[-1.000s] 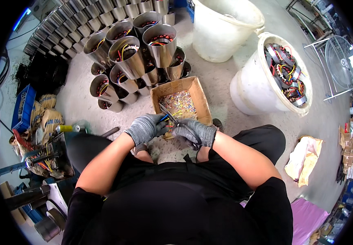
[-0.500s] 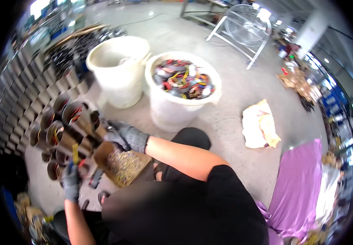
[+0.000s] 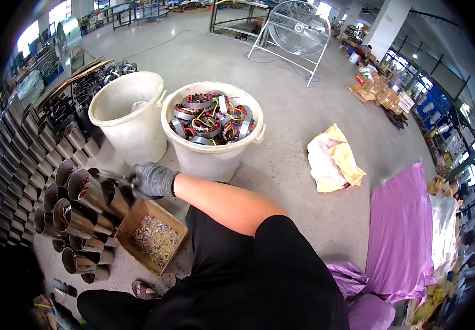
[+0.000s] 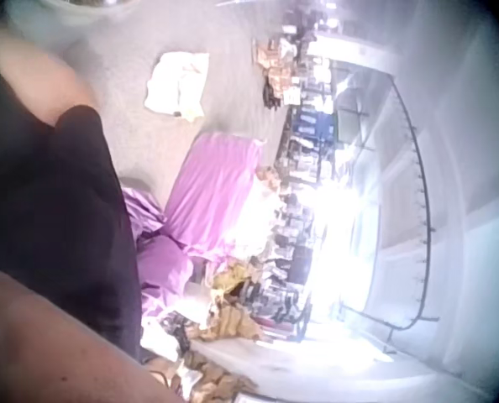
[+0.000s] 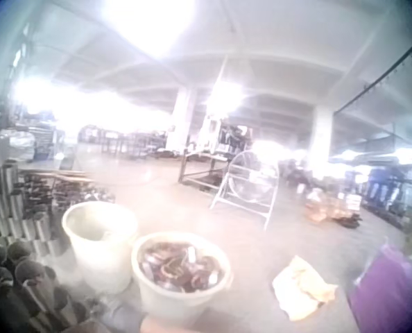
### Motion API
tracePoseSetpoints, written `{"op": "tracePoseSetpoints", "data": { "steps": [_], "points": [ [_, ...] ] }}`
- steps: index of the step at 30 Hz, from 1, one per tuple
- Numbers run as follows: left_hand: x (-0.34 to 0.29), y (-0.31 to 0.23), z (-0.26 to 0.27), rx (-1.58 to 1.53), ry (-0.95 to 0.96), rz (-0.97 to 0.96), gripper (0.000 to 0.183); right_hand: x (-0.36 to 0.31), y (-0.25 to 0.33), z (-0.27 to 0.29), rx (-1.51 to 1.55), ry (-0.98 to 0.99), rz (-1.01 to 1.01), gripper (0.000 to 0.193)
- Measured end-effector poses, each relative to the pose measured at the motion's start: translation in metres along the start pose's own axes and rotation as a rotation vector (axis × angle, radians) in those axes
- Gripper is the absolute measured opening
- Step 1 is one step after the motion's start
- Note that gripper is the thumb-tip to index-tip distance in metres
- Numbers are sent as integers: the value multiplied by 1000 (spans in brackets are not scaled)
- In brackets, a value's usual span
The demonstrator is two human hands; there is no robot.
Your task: The person retrieves motor stators from a bucket, trims their wire leads with scissors over a box, and inserts them into metal cylinders.
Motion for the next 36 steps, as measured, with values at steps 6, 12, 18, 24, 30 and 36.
{"op": "tracePoseSetpoints", "data": {
  "steps": [6,12,18,24,30,36],
  "points": [
    [-109,117,66,-104,-57,585,38,-7,64,-22,131,291,42,36],
    [-250,226,83,-331,-247,1017,28,-17,54,-44,118,451,-245,46],
    [-369,380,147,-525,-685,867,7,-17,2,-56,204,458,-251,48],
    [-418,388,137,-936,-786,1350,26,-21,0,-91,211,623,-289,53],
    [-419,437,189,-825,-1109,1056,22,-25,-22,-97,224,647,-86,49],
    [-402,445,267,-573,-1012,900,12,-24,-11,-99,181,674,-88,51]
  ]
}}
Point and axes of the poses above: each hand's wrist, its own x-axis towards the middle knuckle, its own z-axis out of the back of the hand, y = z × x, the point moved 9 cm from there along x, towards the middle knuckle, and after that the axes turned 13 degrees about x, right-handed, at the moved point
